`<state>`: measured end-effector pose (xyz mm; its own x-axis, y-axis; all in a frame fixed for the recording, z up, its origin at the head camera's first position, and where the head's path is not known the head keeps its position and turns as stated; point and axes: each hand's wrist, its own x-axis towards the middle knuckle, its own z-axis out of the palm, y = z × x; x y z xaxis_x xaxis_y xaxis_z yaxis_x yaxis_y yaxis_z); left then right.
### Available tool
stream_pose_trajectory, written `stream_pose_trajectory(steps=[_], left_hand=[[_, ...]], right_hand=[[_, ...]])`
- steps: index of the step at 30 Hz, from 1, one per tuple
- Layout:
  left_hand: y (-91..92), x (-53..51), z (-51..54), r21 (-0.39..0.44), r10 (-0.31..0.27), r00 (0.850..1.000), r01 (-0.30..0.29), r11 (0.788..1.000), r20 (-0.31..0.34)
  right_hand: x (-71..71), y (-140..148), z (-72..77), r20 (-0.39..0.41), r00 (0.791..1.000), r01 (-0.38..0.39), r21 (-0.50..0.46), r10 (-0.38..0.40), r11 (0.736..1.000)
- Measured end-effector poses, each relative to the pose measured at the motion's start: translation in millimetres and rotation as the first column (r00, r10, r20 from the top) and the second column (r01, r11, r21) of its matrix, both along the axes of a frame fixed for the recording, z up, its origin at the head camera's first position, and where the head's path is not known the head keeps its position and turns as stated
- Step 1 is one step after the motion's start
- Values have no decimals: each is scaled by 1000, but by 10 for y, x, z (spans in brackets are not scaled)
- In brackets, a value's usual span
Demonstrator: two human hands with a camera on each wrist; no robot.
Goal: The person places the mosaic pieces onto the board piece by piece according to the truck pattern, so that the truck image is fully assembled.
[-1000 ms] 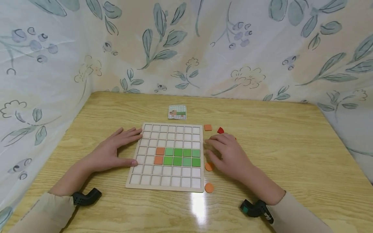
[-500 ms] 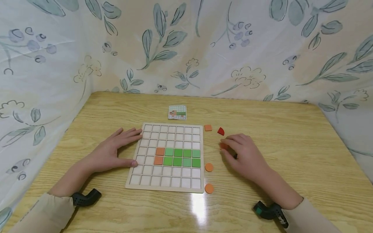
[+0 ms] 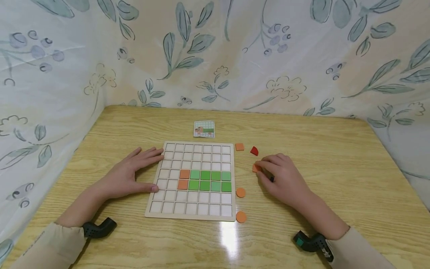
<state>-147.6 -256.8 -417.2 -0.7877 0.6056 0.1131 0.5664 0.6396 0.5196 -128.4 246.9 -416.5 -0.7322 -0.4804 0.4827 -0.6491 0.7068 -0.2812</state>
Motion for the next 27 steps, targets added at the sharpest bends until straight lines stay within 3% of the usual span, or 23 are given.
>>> stream_pose_trajectory(steps=[27], left_hand=[[18,9,8,5,-4,1000,4,1000,-2]], right_hand=[[-14,-250,8,-54,995,-93,-87,88,992]])
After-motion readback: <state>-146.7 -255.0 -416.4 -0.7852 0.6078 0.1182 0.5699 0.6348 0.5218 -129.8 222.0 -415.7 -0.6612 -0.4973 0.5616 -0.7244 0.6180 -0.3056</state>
